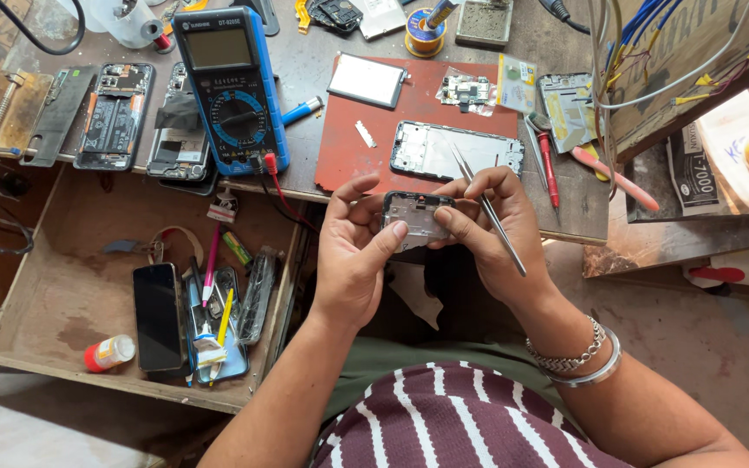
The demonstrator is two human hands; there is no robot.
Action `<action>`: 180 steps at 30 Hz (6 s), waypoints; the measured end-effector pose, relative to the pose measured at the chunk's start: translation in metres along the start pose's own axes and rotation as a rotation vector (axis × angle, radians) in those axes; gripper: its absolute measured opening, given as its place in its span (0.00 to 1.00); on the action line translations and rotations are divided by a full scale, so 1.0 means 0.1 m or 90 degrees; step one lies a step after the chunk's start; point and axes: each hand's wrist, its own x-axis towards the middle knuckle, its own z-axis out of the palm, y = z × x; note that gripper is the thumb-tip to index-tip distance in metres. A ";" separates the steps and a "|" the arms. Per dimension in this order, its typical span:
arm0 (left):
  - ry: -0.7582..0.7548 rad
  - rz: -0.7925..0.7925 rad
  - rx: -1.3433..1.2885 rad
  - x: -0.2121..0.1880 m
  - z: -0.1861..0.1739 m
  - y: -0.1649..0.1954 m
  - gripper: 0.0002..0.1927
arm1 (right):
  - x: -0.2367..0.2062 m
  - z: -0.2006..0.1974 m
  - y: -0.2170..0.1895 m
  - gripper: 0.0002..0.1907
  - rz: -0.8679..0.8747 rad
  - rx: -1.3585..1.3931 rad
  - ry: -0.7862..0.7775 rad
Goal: The person disassembles a smartphone at a cluttered repair workbench, prying open the phone body and removing internal components by hand. They use tweezers to pick at small parts inside the phone chassis and at one point spray a cleaning solution onto the phone before continuing to work on it with the tweezers.
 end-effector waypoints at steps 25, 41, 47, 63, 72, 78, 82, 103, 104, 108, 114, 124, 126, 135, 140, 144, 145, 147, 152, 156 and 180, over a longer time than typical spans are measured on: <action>0.067 -0.237 -0.133 0.15 -0.15 -0.11 0.22 | -0.28 -0.06 0.13 0.17 -0.001 -0.067 -0.009; 0.044 -0.101 0.088 0.12 -0.12 -0.28 0.19 | -0.34 0.00 0.10 0.17 -0.190 -0.291 -0.054; -0.093 0.044 0.334 -0.04 -0.04 -0.24 0.29 | -0.30 0.06 0.00 0.18 -0.263 -0.436 -0.036; -0.123 -0.249 -0.274 -0.09 0.00 -0.12 0.39 | -0.30 0.02 -0.09 0.17 -0.113 -0.204 -0.056; -0.101 -0.287 -0.262 -0.05 0.07 -0.06 0.39 | -0.21 -0.02 -0.11 0.19 -0.142 -0.308 -0.001; -0.075 -0.290 -0.268 -0.05 0.06 -0.07 0.37 | -0.17 -0.03 -0.10 0.11 -0.106 -0.314 -0.009; -0.075 -0.278 -0.308 -0.06 0.05 -0.09 0.36 | -0.15 0.00 -0.09 0.09 -0.156 -0.380 -0.017; -0.045 -0.276 -0.276 -0.05 0.10 -0.09 0.34 | -0.09 0.02 -0.06 0.08 -0.187 -0.497 0.012; -0.046 -0.276 -0.276 -0.05 0.10 -0.09 0.34 | -0.09 0.02 -0.06 0.08 -0.186 -0.496 0.009; -0.047 -0.275 -0.275 -0.06 0.10 -0.09 0.34 | -0.08 0.03 -0.06 0.08 -0.187 -0.498 0.007; -0.047 -0.279 -0.274 -0.06 0.10 -0.10 0.34 | -0.10 0.04 -0.07 0.09 -0.191 -0.524 0.005; -0.049 -0.271 -0.245 -0.04 0.12 -0.09 0.33 | -0.10 0.05 -0.10 0.09 -0.229 -0.539 -0.002; -0.050 -0.272 -0.248 -0.04 0.12 -0.09 0.33 | -0.10 0.05 -0.11 0.09 -0.235 -0.542 -0.003; -0.041 -0.272 -0.237 -0.06 0.14 -0.10 0.33 | -0.11 0.04 -0.09 0.09 -0.241 -0.571 -0.010; -0.041 -0.274 -0.230 -0.05 0.15 -0.08 0.33 | -0.11 0.05 -0.09 0.08 -0.235 -0.553 -0.007; -0.039 -0.277 -0.228 -0.05 0.16 -0.08 0.33 | -0.11 0.06 -0.09 0.09 -0.243 -0.563 -0.008; -0.040 -0.278 -0.229 -0.04 0.17 -0.07 0.33 | -0.12 0.06 -0.09 0.09 -0.242 -0.564 -0.007; -0.046 -0.272 -0.233 -0.04 0.18 -0.06 0.33 | -0.12 0.05 -0.10 0.09 -0.248 -0.560 -0.003; -0.081 -0.261 -0.240 -0.01 0.20 0.00 0.34 | -0.11 0.05 -0.10 0.09 -0.292 -0.470 0.011; -0.082 -0.265 -0.261 0.01 0.24 0.03 0.35 | -0.11 0.05 -0.10 0.10 -0.301 -0.482 0.023; -0.052 -0.242 -0.221 0.00 0.27 -0.01 0.33 | -0.07 0.11 -0.14 0.09 -0.292 -0.542 0.024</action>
